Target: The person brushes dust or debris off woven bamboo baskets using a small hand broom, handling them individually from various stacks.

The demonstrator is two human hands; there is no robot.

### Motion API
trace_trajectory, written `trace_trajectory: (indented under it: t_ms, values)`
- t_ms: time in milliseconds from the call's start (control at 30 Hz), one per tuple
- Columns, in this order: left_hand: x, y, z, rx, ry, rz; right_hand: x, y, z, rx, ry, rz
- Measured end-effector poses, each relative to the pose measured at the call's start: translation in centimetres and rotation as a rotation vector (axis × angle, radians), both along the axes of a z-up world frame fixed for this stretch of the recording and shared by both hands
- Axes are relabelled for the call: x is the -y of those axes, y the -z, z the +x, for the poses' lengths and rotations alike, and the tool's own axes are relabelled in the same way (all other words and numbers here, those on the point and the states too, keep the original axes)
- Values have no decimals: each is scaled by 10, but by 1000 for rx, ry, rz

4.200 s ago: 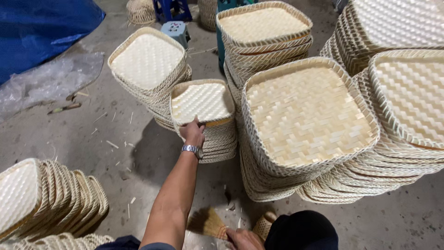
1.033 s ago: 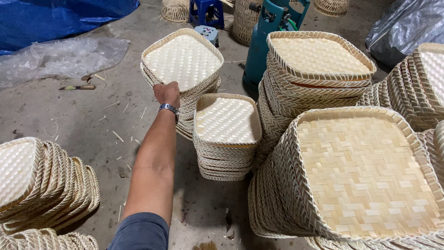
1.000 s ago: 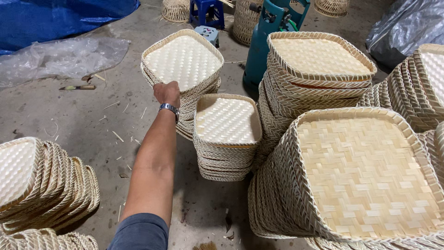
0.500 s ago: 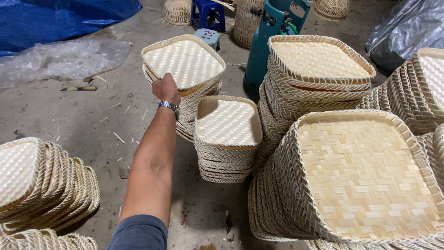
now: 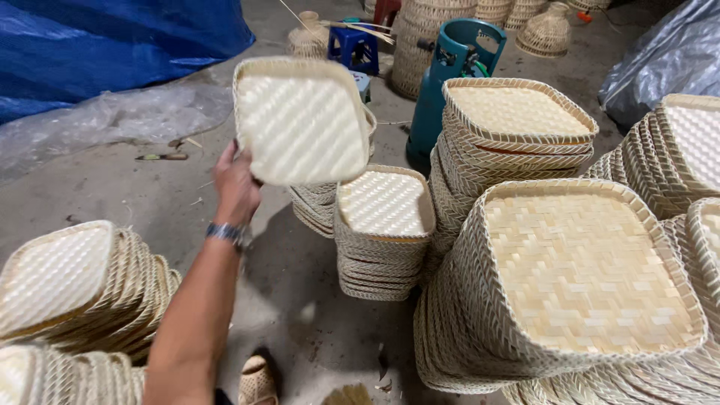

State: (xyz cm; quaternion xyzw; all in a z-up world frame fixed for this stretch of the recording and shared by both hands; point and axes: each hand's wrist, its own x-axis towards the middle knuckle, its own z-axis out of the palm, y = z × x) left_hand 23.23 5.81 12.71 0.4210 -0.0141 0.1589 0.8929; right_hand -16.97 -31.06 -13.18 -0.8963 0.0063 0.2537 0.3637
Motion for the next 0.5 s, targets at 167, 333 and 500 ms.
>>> trace_trajectory:
  t_ms: [167,333,500]
  values:
    - [-62,11,-136,22,7,67,-9,39,-33,86,122,28]
    - [-91,47,-222,-130,-119,33,-18,-47,-33,430,345,64]
    - [-86,80,-254,-168,-163,260,-61,-193,9,899,134,99]
